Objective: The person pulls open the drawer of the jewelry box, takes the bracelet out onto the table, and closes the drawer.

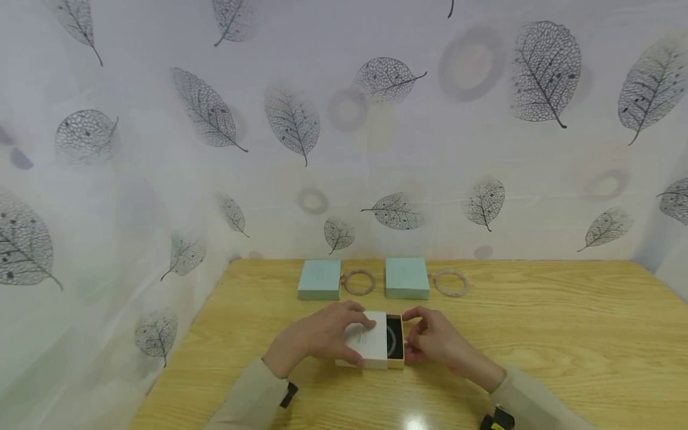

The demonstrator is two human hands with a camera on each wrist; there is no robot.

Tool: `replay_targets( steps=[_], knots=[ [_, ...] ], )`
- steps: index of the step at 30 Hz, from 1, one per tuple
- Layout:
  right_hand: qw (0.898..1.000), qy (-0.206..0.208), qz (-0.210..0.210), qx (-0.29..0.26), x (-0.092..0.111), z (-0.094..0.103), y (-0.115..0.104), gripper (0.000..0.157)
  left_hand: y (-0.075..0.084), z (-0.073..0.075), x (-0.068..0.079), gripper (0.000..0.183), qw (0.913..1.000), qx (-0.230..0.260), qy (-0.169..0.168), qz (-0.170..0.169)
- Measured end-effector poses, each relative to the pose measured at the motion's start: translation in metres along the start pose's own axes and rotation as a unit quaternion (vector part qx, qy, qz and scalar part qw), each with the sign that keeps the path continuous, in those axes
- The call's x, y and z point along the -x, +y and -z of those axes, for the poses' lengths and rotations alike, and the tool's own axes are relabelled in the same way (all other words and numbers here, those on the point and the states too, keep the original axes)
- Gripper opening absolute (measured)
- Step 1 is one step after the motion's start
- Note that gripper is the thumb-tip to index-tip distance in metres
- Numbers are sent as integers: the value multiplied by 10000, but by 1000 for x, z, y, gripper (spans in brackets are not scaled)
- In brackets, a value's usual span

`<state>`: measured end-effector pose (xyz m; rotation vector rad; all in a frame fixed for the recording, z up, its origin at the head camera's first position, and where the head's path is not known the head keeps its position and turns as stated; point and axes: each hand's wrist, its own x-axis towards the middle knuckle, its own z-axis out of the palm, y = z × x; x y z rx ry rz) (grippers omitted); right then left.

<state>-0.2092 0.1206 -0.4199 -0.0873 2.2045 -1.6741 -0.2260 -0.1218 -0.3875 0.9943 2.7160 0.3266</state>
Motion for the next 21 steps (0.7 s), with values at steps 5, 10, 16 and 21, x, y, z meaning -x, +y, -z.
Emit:
replay_targets(
  steps=[5, 10, 16, 21],
  knots=[
    [10000, 21, -1, -10, 1, 1, 1, 44, 0, -1, -1, 63, 10000, -35, -7, 46],
    [9999, -64, 110, -76, 1, 3, 3, 42, 0, -1, -1, 62, 10000, -9, -13, 54],
    [9996, -109, 220, -104, 1, 5, 5, 40, 1, 0, -1, 62, 10000, 61, -9, 52],
    [9997, -81, 199, -88, 2, 7, 5, 40, 1, 1, 0, 62, 10000, 88, -8, 42]
  ],
)
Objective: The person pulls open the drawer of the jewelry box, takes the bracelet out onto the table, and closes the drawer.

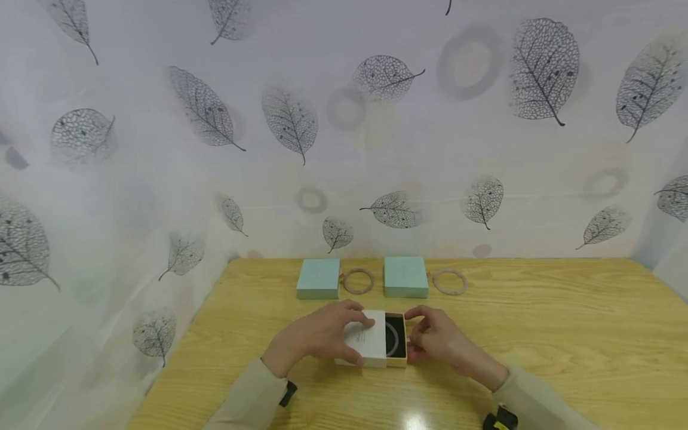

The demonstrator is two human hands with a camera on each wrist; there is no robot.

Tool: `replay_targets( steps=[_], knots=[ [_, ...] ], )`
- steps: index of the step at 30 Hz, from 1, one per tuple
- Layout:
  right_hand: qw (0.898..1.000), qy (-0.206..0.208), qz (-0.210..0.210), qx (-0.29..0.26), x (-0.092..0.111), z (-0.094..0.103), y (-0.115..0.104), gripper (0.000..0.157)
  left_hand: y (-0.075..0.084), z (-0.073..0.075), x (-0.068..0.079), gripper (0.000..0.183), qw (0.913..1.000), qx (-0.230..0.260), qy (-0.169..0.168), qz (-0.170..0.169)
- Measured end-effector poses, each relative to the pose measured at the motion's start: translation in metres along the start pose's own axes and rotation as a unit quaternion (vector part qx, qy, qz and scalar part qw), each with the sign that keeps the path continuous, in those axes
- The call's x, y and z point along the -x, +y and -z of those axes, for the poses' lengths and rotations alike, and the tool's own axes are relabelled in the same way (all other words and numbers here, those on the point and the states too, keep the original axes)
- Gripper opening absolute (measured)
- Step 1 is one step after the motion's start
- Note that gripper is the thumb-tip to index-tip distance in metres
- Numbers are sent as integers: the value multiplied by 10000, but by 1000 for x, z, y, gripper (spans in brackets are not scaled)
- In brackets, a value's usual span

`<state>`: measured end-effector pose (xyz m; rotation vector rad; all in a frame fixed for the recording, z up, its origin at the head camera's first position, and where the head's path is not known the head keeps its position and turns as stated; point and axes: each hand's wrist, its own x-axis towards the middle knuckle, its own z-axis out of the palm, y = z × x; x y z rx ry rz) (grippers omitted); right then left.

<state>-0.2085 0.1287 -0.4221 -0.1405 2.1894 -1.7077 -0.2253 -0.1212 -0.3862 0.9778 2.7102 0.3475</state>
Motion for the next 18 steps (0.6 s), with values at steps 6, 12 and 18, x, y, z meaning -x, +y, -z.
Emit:
replay_targets(
  steps=[6, 12, 18],
  knots=[
    [9999, 34, -145, 60, 1, 1, -1, 41, 0, 1, 1, 62, 10000, 23, -13, -19],
    [9999, -43, -128, 57, 1, 3, 0, 43, -1, 1, 1, 62, 10000, 56, -18, -15],
    [9999, -35, -99, 73, 2, 4, 1, 42, -2, 0, 0, 61, 10000, 79, -25, -7]
  ],
)
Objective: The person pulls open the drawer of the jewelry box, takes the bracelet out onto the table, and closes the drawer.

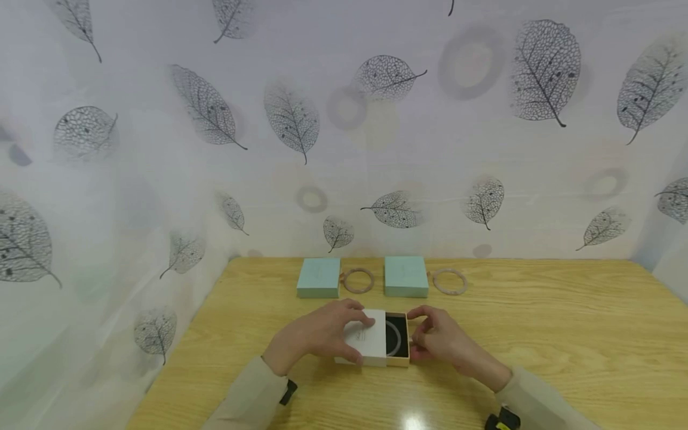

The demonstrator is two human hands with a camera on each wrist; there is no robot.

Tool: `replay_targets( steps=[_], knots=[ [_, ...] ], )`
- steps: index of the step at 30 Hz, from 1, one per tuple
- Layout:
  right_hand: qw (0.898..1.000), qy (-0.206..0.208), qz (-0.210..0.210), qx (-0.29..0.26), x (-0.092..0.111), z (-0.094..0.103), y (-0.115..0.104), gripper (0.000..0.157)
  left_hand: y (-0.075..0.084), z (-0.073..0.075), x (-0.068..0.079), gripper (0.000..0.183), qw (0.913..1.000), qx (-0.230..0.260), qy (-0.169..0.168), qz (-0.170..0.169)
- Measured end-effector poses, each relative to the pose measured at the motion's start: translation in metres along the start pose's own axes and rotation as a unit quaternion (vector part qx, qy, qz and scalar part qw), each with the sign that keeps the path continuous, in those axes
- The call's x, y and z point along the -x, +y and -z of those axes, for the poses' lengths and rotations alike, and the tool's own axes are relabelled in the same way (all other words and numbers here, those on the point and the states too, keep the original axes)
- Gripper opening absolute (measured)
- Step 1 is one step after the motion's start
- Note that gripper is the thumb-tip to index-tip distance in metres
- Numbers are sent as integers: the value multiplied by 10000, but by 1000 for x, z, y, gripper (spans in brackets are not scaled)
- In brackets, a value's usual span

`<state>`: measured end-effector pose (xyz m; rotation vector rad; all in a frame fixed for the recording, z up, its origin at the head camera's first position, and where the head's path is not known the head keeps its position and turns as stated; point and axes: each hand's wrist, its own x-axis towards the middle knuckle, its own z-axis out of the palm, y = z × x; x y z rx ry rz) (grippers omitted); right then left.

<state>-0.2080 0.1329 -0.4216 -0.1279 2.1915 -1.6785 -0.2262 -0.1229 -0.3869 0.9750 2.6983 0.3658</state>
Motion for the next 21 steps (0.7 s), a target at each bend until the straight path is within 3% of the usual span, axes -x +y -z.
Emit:
replay_targets(
  steps=[6, 21],
  knots=[
    [9999, -53, 115, 11, 0, 2, 2, 40, 0, 0, -1, 63, 10000, 36, -13, 38],
    [9999, 3, -52, -109, 2, 6, 4, 44, 1, 0, -1, 63, 10000, -11, -23, 11]
  ],
)
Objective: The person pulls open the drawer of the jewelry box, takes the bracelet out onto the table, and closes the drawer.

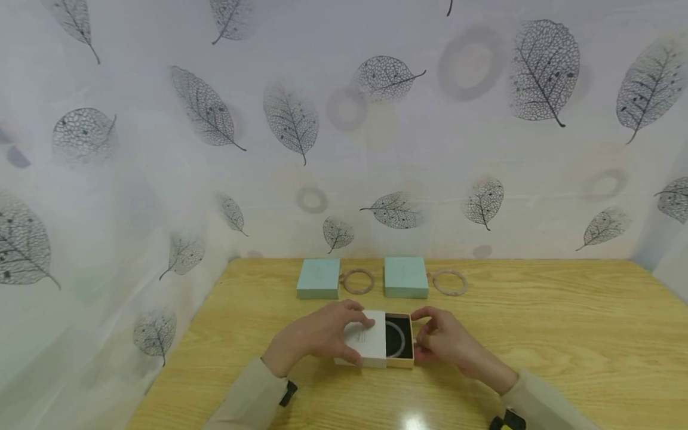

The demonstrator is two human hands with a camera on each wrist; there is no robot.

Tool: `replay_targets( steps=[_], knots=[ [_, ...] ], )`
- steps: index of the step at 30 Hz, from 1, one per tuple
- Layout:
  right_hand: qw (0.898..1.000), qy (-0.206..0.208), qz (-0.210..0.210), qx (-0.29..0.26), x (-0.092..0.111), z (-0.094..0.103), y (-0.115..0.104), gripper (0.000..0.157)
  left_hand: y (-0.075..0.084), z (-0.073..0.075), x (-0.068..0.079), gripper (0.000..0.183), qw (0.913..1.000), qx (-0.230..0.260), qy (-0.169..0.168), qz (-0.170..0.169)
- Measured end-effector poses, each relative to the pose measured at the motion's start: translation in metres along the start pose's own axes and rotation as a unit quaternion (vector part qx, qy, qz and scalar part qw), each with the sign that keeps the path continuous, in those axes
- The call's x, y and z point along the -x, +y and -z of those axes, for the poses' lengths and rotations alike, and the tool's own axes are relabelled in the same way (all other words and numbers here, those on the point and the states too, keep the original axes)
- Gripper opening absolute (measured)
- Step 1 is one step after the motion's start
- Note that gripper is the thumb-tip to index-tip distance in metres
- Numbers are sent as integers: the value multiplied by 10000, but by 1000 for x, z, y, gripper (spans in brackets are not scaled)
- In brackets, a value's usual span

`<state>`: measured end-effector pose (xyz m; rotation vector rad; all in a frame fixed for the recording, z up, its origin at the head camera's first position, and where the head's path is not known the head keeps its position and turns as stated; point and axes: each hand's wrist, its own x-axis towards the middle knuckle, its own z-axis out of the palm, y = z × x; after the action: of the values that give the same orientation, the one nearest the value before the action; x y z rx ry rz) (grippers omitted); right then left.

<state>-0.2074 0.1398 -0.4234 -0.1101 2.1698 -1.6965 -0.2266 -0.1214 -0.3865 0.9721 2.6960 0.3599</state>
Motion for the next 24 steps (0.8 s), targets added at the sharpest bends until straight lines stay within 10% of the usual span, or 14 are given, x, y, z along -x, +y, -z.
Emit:
replay_targets(
  steps=[24],
  knots=[
    [9999, -50, 66, 101, 4, 5, 0, 45, -2, -2, 0, 63, 10000, -41, -23, -7]
  ],
)
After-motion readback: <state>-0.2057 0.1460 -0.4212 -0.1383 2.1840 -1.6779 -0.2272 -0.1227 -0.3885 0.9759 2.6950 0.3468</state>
